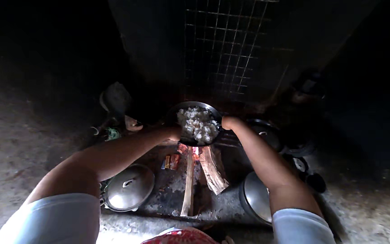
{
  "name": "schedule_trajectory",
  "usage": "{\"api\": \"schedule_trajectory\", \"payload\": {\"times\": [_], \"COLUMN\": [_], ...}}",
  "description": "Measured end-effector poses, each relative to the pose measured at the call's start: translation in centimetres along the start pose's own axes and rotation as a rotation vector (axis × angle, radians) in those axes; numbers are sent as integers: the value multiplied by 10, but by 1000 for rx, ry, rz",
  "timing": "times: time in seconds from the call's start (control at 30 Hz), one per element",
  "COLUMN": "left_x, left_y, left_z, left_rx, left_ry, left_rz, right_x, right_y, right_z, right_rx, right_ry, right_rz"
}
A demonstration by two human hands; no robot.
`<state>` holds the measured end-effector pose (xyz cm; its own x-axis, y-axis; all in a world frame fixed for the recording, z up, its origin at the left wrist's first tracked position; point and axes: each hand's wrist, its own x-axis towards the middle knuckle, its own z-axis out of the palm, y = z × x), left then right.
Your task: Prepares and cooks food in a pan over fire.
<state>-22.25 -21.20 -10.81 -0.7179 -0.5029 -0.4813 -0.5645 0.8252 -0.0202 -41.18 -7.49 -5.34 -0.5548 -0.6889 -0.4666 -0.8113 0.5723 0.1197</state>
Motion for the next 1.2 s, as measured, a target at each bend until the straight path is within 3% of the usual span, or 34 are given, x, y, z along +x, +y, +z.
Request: {"api": "schedule_trajectory", "payload": {"times": [0.1, 0.23, 0.37, 0.53, 0.67, 0.77, 0.87, 1.07, 1.2], "left_x": [8, 31, 32, 19, 22, 24, 5, -32, -13], "left_y": [-3, -23, -42, -65, -90, -106, -105, -91, -95], "left_z": [21, 47, 40, 29, 42, 56, 46, -7, 19], "left_rx": [40, -148, -383, -783, -1209, -1375, -1330, -823, -858], "left_ry": [94, 178, 189, 59, -8, -78, -91, 163, 55], "left_rz": [71, 118, 183, -29, -66, -118, -138, -179, -209], "right_x": [-1, 6, 0, 10, 12, 10, 14, 10, 6], "right_y": [-4, -8, -14, -10, -14, -24, -34, -39, -51], "right_z": [2, 5, -5, -19, -20, -9, 5, -1, 22], "right_rx": [41, 144, 231, 329, 309, 260, 206, 170, 100], "right_ry": [22, 47, 86, 201, 246, 246, 275, 311, 271], "right_rz": [22, 40, 61, 37, 5, -30, -16, 89, 16]}}
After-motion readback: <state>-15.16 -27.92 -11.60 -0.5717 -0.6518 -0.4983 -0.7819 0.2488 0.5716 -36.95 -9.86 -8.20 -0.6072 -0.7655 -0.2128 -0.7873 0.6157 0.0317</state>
